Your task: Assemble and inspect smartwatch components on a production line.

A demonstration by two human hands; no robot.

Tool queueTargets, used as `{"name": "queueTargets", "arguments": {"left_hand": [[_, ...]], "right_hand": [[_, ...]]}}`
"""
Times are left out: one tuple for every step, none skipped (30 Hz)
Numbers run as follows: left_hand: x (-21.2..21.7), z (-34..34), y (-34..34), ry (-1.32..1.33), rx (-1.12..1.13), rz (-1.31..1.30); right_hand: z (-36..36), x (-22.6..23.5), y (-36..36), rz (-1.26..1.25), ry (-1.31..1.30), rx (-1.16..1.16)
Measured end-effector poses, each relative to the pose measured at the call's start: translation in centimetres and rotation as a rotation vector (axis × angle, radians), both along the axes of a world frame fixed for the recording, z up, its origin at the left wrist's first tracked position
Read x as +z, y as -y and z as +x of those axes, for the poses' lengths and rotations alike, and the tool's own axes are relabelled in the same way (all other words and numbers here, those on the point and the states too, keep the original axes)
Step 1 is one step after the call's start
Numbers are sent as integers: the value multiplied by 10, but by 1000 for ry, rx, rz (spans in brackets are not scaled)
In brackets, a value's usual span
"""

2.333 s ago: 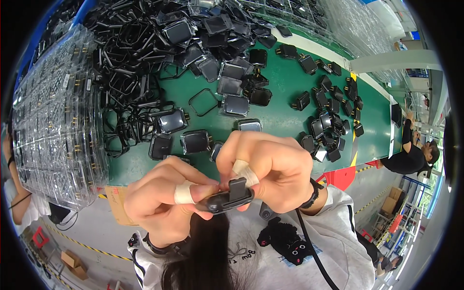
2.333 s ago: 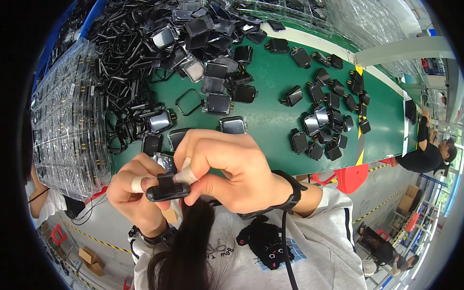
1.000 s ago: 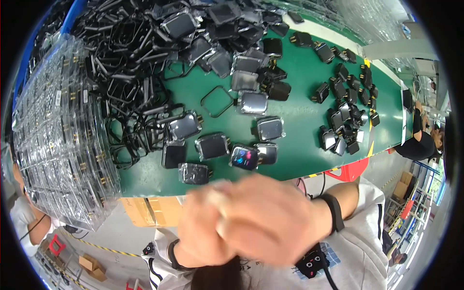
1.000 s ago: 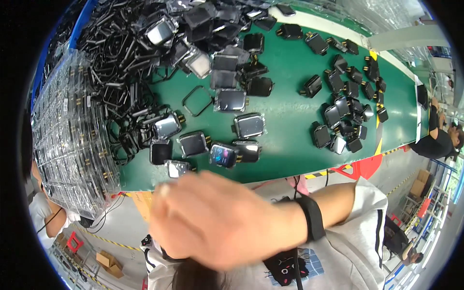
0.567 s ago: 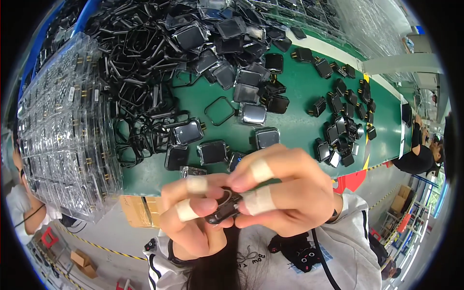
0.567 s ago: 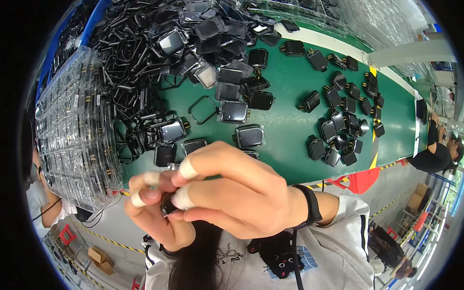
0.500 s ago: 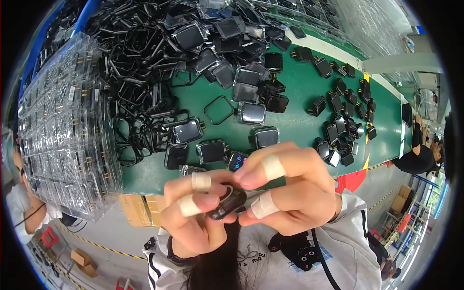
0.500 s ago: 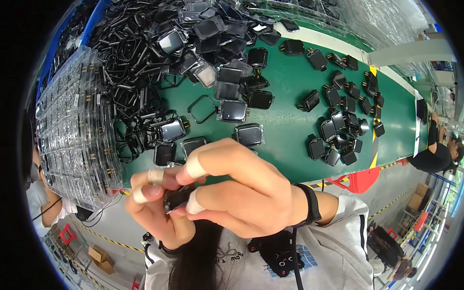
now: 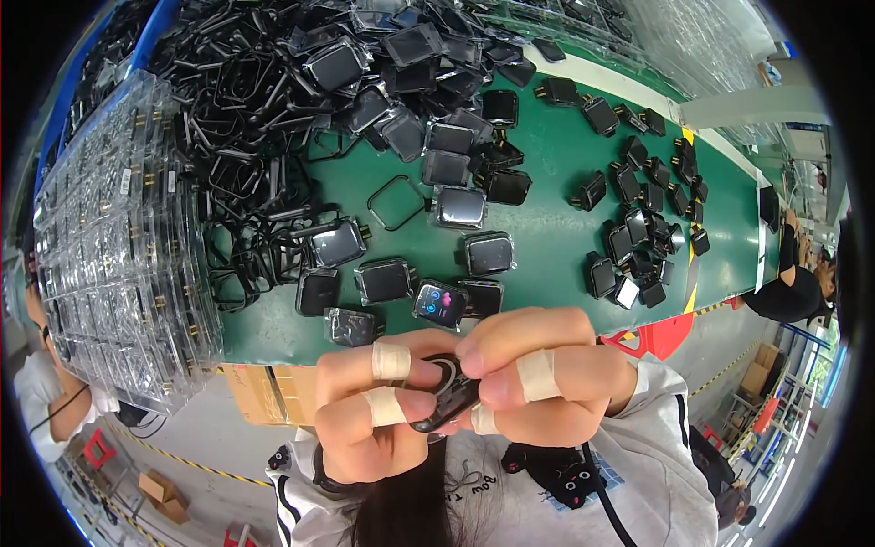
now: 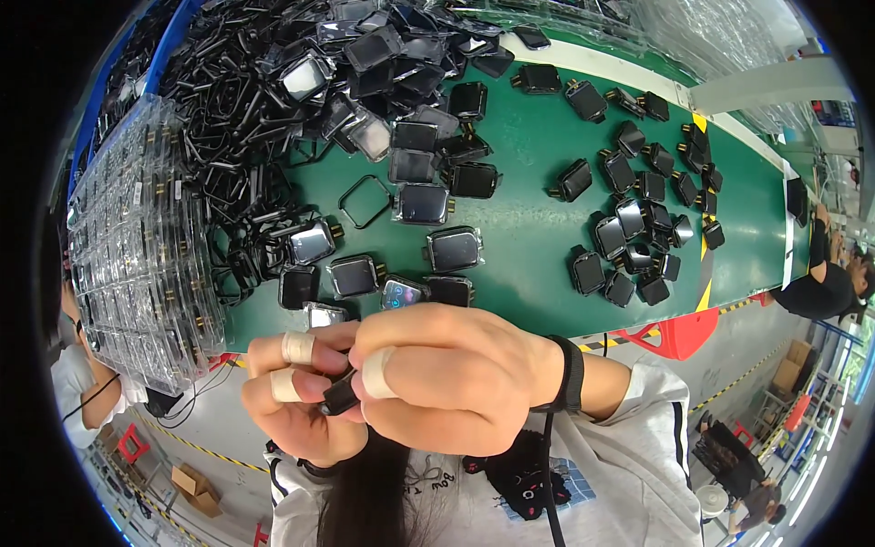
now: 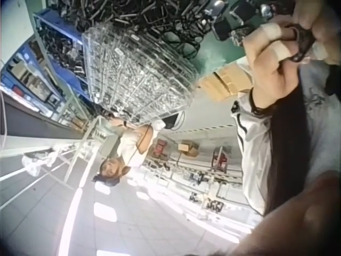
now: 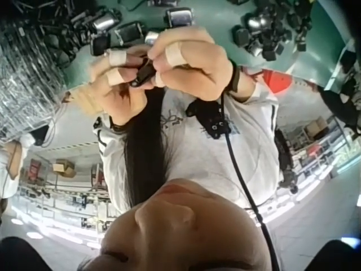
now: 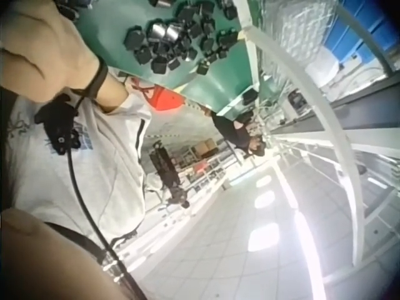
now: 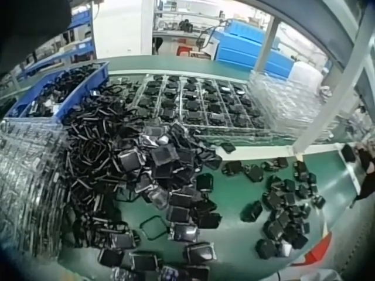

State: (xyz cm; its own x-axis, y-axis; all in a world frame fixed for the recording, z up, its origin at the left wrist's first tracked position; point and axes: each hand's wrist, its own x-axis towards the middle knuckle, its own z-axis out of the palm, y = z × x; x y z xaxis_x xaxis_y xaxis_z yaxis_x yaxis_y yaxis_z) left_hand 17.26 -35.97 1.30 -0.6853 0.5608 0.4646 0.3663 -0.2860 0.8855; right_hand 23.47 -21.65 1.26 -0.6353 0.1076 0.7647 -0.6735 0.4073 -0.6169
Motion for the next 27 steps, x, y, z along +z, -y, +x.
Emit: {"name": "queueTargets", "arguments": {"left_hand": [[1, 0, 0, 18, -12, 5], [1, -1, -1, 36, -25, 11], [1, 0, 0, 36, -23, 10], [0, 0, 2, 38, -17, 13], [-1, 1, 4, 40, -10, 16], [-2, 1, 6, 42, -3, 18], [-3, 1, 8, 41, -2, 15], [-5, 1, 9, 38, 13, 5], [-6, 2, 10, 34, 28, -7], [-7, 2, 11, 28, 42, -21], [-8, 2, 10, 26, 37, -25], [-8, 3, 7, 101, -1, 78], [-8, 3, 4, 176, -44, 172], [-7, 2, 4, 252, -88, 264], [-6, 0, 5, 250, -105, 241], [-3, -3, 6, 267, -111, 201], [0, -5, 7, 284, -117, 159], [3, -8, 10, 297, -114, 111], [3, -10, 11, 290, -127, 79], [1, -12, 9, 175, -62, 72], [-2, -14, 6, 59, 0, 68], [-4, -13, 6, -57, 60, 66], [-5, -11, 3, -63, 38, 55], [-6, -8, 1, -83, 116, 19], [-7, -4, -1, -103, 199, -15], [-8, -3, -1, -123, 283, -46], [-9, -3, 1, -127, 269, -52]], "right_hand": [[3, -1, 1, -28, 35, 12], [4, -1, 1, -56, 70, 24], [4, -1, -1, -57, 70, 25], [2, -1, -5, -47, 79, 61], [-1, -1, -8, -37, 87, 97], [-2, 0, -9, -28, 95, 133], [-3, -1, -6, -30, 94, 135], [-5, -2, -1, -130, 107, 125], [-6, -3, 4, -232, 119, 115], [-7, -4, 7, -334, 130, 104], [-7, -3, 6, -339, 127, 100], [-9, -2, 2, -336, 168, 113], [-12, -1, -1, -342, 207, 122], [-15, -1, -3, -349, 244, 131], [-19, -1, -6, -371, 234, 115], [-25, -2, -10, -387, 243, 161], [-30, -2, -15, -404, 250, 205], [-34, -3, -16, -426, 254, 258], [-37, -3, -15, -455, 238, 247], [-39, -2, -15, -467, 255, 282], [-41, -2, -14, -478, 273, 318], [-43, -3, -12, -489, 290, 354], [-43, -5, -13, -502, 276, 337], [-44, -7, -12, -500, 267, 341], [-44, -8, -12, -494, 260, 350], [-44, -9, -10, -488, 255, 359], [-44, -9, -8, -496, 248, 348]]}}
